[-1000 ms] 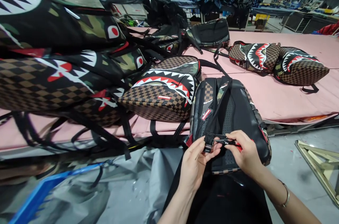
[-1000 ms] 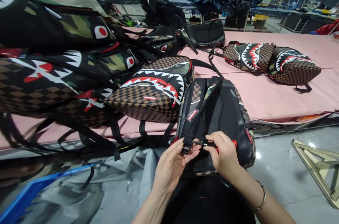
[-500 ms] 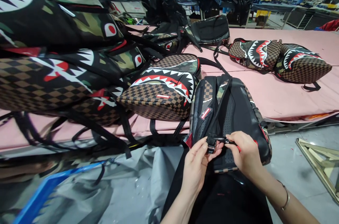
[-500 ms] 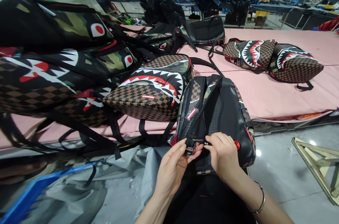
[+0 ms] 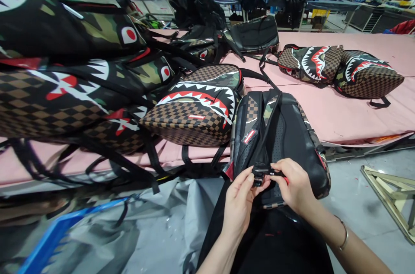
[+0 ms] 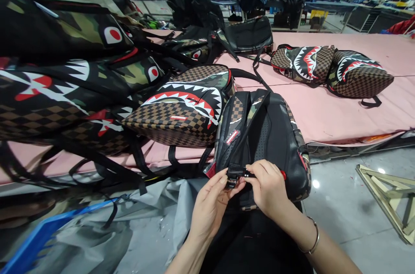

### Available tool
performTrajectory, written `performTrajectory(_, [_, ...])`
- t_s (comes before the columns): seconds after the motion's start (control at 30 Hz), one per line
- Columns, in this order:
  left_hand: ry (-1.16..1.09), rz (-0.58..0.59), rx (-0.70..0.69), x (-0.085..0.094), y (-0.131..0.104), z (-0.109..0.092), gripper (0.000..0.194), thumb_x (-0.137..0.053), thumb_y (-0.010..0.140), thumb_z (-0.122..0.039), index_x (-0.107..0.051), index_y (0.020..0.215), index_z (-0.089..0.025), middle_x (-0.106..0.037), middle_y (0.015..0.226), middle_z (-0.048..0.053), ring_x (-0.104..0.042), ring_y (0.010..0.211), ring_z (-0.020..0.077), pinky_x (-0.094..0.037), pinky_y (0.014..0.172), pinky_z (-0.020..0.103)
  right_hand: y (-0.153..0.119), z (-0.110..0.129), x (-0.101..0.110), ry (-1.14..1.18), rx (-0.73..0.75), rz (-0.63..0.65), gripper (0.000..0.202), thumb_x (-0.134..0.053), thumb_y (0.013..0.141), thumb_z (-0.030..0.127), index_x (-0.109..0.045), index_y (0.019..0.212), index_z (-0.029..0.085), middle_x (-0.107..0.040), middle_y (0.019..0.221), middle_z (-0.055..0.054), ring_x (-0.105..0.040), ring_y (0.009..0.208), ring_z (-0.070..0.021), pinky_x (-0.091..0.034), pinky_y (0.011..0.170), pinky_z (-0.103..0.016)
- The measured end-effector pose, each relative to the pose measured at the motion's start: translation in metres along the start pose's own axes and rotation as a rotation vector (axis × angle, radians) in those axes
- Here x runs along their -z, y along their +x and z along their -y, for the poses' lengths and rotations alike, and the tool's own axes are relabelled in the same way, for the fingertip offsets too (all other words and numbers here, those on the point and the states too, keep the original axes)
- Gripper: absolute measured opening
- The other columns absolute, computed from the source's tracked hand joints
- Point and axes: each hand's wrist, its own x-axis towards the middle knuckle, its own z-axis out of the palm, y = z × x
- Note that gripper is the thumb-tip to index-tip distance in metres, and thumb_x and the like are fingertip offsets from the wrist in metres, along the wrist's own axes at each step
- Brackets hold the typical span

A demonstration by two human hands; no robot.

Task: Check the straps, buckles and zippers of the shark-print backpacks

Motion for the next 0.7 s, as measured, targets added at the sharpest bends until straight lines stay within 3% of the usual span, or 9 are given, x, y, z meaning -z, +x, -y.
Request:
performTrajectory(0.2, [0.049,0.015,-0.015,0.002,0.000,0.004,0.029,-0.066,0.071,-0.030,-0.064,0.094,-0.012,-0.069,0.084,0.007,-0.065,0.077,0.0196,-0.054,0.080,0.042,0.000,0.002,-0.003,-0.082,0.011,-0.030,0.015,-0.043,0.088,0.017,-0.058,0.086,0.017,-0.061,0.084,-0.007,-0.056,0.080,-0.0188,-0.044,0.075,-0.033])
performTrajectory(0.37, [0.074,0.004,0.007,0.002,0.002,0.002,0.032,-0.069,0.068,-0.031,-0.064,0.094,-0.013,-0.070,0.084,0.007,-0.066,0.080,0.0225,-0.052,0.083,0.044,-0.002,0.003,-0.003,-0.003,-0.057,-0.124,0.013,-0.044,0.088,0.018,-0.057,0.086,0.017,-0.061,0.083,-0.006,-0.057,0.079,-0.0166,-0.045,0.072,-0.029])
performTrajectory(0.5, [0.130,-0.036,0.025,0.003,0.004,0.002,0.040,-0.072,0.063,-0.034,-0.063,0.096,-0.014,-0.070,0.087,0.007,-0.066,0.083,0.0255,-0.051,0.084,0.046,-0.004,0.003,0.001,-0.011,-0.070,-0.089,0.014,-0.045,0.087,0.019,-0.058,0.085,0.018,-0.061,0.081,-0.004,-0.057,0.079,-0.0161,-0.045,0.074,-0.030])
performTrajectory(0.6, [0.311,-0.062,-0.023,0.010,0.005,0.006,0.046,-0.070,0.065,-0.041,-0.061,0.103,-0.018,-0.068,0.095,0.006,-0.065,0.082,0.0224,-0.051,0.081,0.039,-0.005,0.000,0.009,0.095,-0.099,-0.164,0.009,-0.049,0.085,0.019,-0.058,0.084,0.018,-0.060,0.081,-0.003,-0.057,0.078,-0.0148,-0.045,0.073,-0.028])
performTrajectory(0.7, [0.730,-0.034,-0.192,0.024,0.007,0.012,0.043,-0.064,0.069,-0.042,-0.061,0.108,-0.024,-0.064,0.106,0.003,-0.062,0.089,0.0205,-0.046,0.088,0.036,-0.003,-0.019,0.025,0.184,-0.206,-0.279,0.011,-0.052,0.081,0.022,-0.057,0.091,0.018,-0.059,0.083,-0.003,-0.057,0.077,-0.0136,-0.047,0.071,-0.025])
